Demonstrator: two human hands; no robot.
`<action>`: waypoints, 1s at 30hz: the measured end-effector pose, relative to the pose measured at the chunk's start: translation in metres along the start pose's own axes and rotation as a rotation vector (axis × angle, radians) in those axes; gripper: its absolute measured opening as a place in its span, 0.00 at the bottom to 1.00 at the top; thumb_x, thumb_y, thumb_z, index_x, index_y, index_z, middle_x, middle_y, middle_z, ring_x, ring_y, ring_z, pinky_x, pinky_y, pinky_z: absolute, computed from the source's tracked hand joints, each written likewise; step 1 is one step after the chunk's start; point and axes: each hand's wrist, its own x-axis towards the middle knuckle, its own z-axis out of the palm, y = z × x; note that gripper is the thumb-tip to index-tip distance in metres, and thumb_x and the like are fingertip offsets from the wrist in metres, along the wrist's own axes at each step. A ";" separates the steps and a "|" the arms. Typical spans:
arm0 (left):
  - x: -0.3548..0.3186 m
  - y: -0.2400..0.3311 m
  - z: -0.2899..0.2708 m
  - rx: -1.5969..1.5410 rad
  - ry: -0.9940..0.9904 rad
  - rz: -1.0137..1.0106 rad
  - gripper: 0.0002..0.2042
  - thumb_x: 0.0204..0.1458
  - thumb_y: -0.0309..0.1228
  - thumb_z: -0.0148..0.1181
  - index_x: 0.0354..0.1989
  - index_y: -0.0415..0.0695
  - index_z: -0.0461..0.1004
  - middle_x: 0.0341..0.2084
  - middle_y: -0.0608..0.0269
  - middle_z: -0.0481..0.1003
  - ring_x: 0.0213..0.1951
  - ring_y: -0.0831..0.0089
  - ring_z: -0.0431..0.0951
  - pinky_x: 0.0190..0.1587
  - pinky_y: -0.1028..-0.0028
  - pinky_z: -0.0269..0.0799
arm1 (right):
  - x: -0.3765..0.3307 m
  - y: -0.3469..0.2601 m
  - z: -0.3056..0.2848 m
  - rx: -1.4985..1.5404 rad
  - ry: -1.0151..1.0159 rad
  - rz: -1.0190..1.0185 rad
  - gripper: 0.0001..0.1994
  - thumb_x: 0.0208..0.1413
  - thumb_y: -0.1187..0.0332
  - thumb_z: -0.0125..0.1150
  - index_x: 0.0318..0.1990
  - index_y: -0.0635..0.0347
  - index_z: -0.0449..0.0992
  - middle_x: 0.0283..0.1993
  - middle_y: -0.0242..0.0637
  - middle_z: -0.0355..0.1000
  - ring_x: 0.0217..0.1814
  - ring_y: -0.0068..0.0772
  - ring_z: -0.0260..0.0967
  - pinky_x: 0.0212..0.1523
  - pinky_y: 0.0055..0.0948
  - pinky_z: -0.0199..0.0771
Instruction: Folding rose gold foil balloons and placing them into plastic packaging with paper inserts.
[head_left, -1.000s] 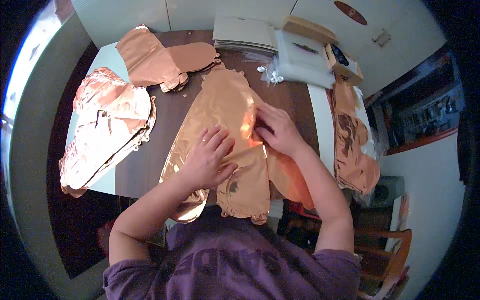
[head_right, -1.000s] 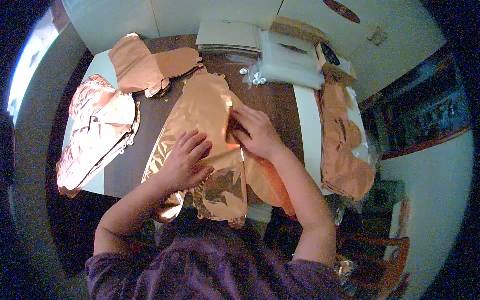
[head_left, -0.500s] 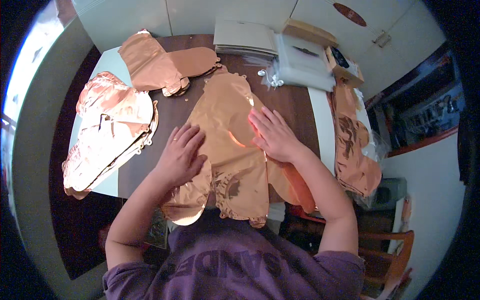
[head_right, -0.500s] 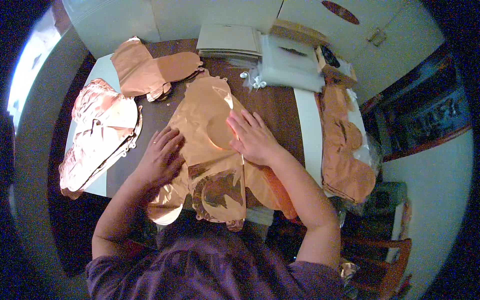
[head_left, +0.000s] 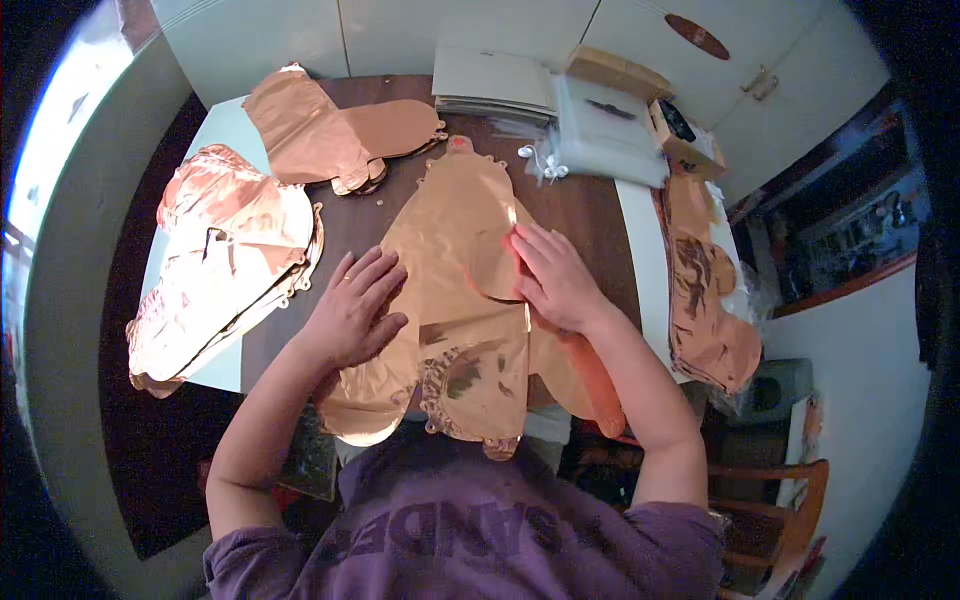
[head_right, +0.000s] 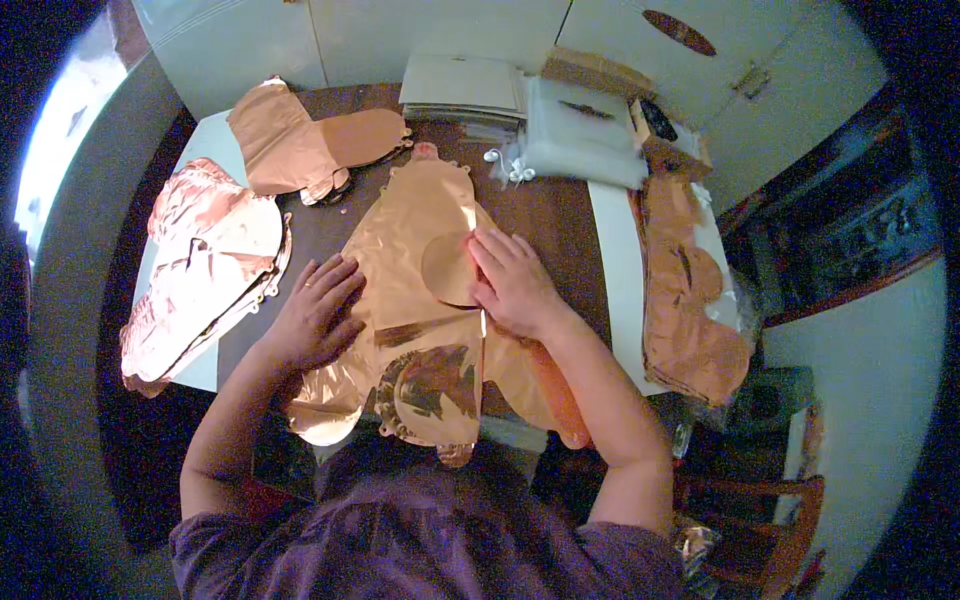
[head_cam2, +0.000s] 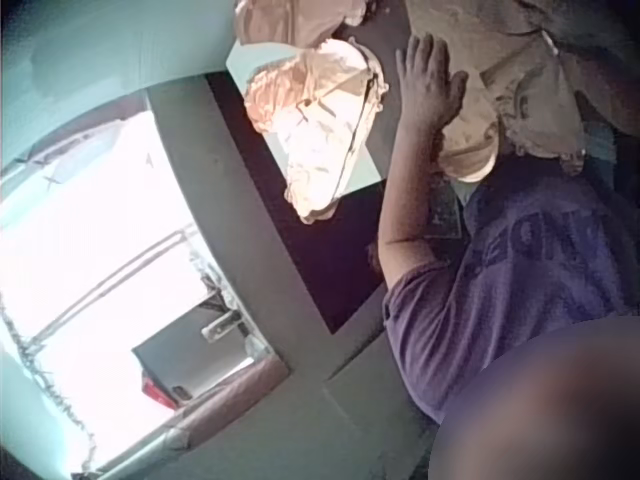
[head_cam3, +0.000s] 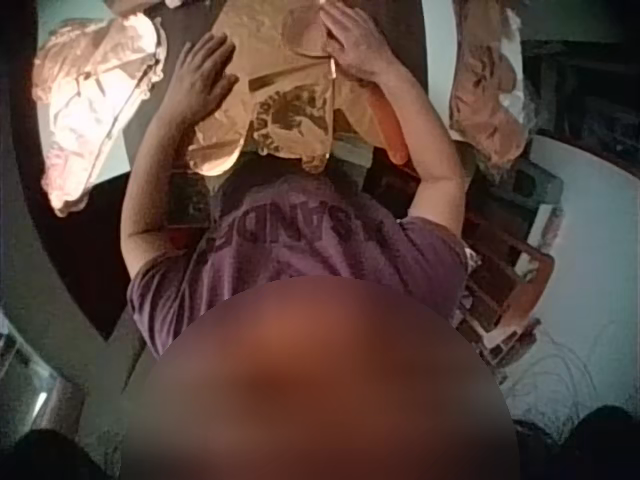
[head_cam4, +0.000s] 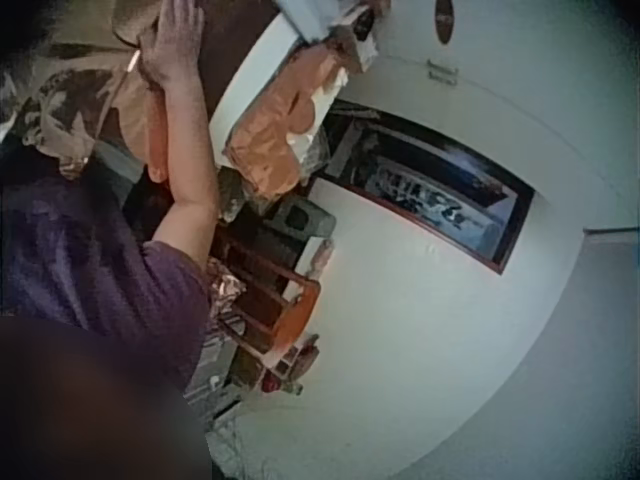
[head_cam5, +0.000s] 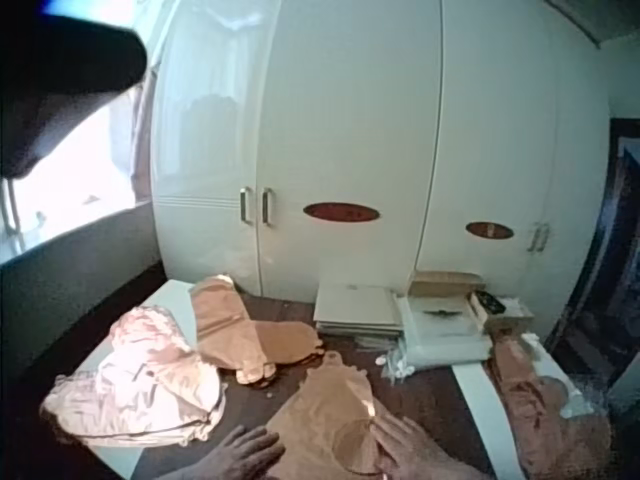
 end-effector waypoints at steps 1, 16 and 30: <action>0.002 0.002 -0.001 -0.018 0.009 0.003 0.29 0.53 0.42 0.57 0.62 0.41 0.63 0.63 0.50 0.62 0.68 0.52 0.55 0.68 0.50 0.46 | -0.001 0.003 0.002 -0.016 0.037 0.025 0.31 0.57 0.58 0.57 0.65 0.63 0.59 0.70 0.49 0.53 0.72 0.52 0.49 0.71 0.48 0.47; 0.041 0.015 0.020 -0.025 0.034 0.192 0.29 0.50 0.42 0.60 0.58 0.40 0.67 0.60 0.51 0.65 0.64 0.55 0.62 0.66 0.50 0.52 | 0.003 0.004 0.000 -0.214 0.002 0.078 0.31 0.59 0.54 0.52 0.67 0.59 0.57 0.72 0.51 0.49 0.73 0.54 0.46 0.71 0.51 0.45; 0.069 0.026 0.005 -0.092 0.208 0.278 0.18 0.50 0.34 0.60 0.48 0.40 0.72 0.50 0.52 0.71 0.54 0.53 0.70 0.59 0.56 0.62 | 0.005 0.012 -0.002 -0.212 -0.021 0.061 0.32 0.58 0.53 0.54 0.66 0.61 0.59 0.71 0.55 0.50 0.73 0.55 0.46 0.71 0.47 0.48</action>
